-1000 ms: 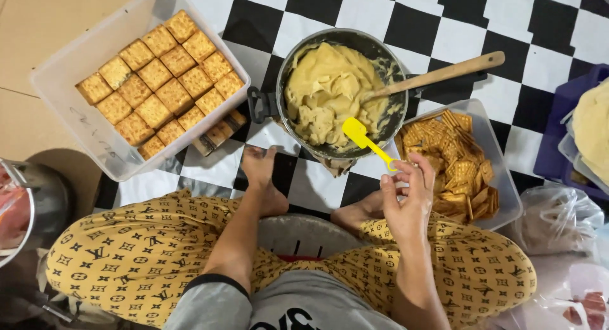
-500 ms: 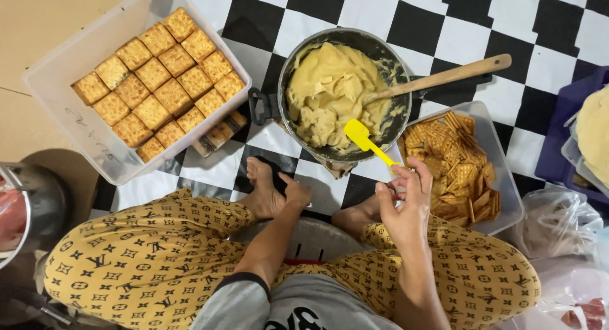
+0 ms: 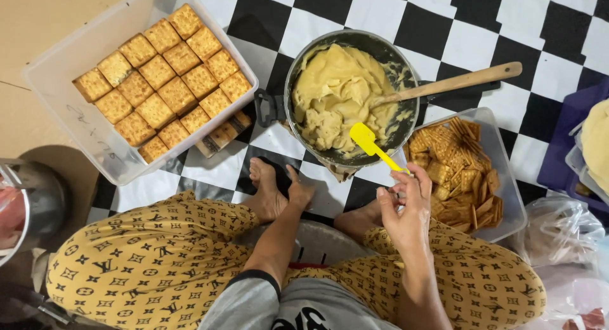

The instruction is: Assembling cracker sandwiches by spreading a yellow filling onto crackers and topping them with another cracker.

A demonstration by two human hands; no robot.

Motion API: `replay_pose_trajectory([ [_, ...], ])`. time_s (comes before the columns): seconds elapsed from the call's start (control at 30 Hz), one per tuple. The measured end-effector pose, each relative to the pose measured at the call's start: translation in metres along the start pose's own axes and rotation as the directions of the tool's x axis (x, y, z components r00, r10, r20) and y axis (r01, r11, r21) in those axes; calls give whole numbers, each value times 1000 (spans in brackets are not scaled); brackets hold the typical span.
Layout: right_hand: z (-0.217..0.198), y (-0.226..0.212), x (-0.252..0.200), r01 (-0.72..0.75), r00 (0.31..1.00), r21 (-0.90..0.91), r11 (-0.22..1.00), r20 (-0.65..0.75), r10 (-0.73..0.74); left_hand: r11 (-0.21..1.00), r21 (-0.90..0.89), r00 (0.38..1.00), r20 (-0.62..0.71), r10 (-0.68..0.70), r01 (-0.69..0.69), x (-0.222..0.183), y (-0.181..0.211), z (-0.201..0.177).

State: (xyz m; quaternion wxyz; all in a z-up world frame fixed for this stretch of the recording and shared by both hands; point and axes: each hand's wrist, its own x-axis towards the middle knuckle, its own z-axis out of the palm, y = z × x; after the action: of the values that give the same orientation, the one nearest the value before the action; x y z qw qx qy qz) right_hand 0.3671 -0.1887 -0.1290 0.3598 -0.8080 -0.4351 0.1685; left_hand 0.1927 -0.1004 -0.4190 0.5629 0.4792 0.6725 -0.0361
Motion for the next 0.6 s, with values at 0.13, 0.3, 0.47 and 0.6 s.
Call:
replay_pose_trajectory([
  [0.13, 3, 6, 0, 8, 1000, 6, 1000, -9, -8, 999, 20, 995, 93, 24, -26, -16, 14, -10],
  [0.3, 0, 3, -1, -19, 1000, -5, 1000, -9, 19, 999, 43, 993, 114, 20, -26, -81, 61, -41],
  [0.47, 1, 2, 1, -29, 1000, 7, 1000, 2, 29, 957, -79, 944, -202, 260, -281, 10, -8, 9],
  [0.6, 1, -1, 2, -33, 999, 36, 999, 9, 33, 660, 502, 702, -137, 699, -559, -37, 33, -15],
])
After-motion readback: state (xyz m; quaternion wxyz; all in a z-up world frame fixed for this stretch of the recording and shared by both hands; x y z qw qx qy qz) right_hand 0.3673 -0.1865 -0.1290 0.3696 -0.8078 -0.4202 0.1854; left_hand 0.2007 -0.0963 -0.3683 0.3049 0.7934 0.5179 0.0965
